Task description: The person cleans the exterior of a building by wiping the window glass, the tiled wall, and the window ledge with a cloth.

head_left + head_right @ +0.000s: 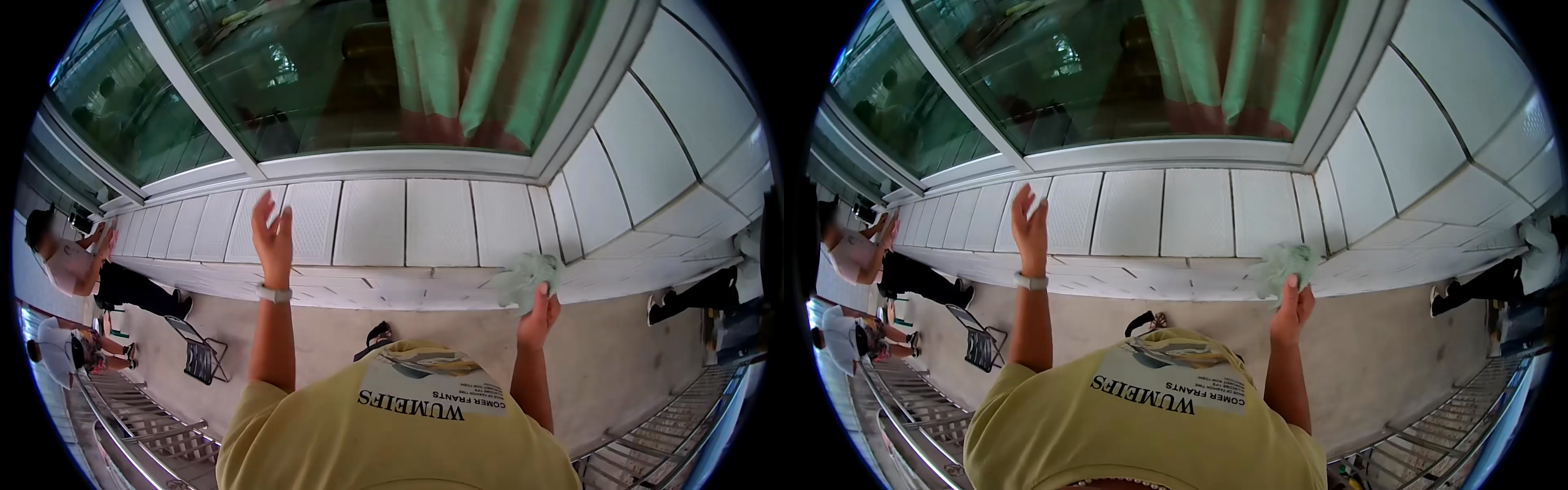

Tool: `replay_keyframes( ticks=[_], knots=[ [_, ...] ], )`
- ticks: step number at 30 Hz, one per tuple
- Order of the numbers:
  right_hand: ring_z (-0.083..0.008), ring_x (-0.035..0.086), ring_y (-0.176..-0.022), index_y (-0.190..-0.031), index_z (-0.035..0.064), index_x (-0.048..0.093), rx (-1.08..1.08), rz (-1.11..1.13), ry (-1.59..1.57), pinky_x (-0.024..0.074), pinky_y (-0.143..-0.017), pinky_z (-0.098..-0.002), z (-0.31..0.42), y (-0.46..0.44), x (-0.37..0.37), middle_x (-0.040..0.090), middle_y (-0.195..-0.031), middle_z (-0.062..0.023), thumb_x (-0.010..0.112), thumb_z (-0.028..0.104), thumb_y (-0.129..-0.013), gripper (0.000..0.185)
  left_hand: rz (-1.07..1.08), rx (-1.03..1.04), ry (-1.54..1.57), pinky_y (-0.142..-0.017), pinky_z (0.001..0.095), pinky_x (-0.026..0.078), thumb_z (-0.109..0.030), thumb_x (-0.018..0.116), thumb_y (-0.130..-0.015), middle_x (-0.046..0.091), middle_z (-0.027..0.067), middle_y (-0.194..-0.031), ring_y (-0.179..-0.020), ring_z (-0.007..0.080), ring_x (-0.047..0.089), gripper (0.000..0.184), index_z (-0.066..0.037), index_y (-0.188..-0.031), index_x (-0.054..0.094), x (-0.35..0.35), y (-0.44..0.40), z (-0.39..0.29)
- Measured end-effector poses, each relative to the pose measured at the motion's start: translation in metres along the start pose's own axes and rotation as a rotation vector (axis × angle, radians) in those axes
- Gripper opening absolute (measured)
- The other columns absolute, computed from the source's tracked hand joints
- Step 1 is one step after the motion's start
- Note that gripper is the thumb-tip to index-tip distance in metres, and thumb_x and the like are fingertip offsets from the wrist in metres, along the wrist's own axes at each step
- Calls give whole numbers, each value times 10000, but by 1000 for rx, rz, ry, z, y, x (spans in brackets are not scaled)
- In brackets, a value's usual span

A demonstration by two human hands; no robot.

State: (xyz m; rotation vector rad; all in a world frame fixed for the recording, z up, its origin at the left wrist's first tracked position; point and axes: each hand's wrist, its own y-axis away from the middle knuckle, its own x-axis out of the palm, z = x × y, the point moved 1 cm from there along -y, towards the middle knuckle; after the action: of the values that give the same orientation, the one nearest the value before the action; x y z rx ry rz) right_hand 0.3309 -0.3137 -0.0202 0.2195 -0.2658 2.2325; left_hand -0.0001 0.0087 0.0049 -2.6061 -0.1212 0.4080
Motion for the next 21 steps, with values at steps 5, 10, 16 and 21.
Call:
replay_keyframes(
  ticks=[5,10,16,21],
  knots=[
    [-267,510,-918,-1072,-25,553,-504,-23,501,382,-826,-337,3,-28,53,585,-1009,-140,483,200,-965,259,-287,59,91,-1010,415,374,-178,691,-867,434,143,-1367,-1265,282,426,601,-74,-1383,401,-12,-101,5],
    [-340,527,-932,-975,-21,603,-664,65,1163,380,-879,-416,-44,-51,90,610,-1030,-154,486,174,-928,232,-350,61,-48,-1049,385,332,-231,694,-865,398,221,-1378,-1285,330,393,698,32,-1395,323,-15,-164,47],
    [-352,544,-928,-881,0,621,-756,-19,1382,383,-872,-441,-59,-59,87,634,-957,-146,526,190,-901,214,-305,93,26,-1005,368,372,-154,679,-858,501,192,-1258,-1156,303,491,586,-7,-1345,390,0,-161,82],
    [-391,526,-905,-983,-18,564,-401,-17,1182,395,-812,-440,-44,-68,84,590,-899,-181,561,161,-894,200,-288,117,-52,-981,385,383,-179,666,-869,512,210,-1255,-1149,331,493,594,0,-1357,379,0,-153,80]
  ],
)
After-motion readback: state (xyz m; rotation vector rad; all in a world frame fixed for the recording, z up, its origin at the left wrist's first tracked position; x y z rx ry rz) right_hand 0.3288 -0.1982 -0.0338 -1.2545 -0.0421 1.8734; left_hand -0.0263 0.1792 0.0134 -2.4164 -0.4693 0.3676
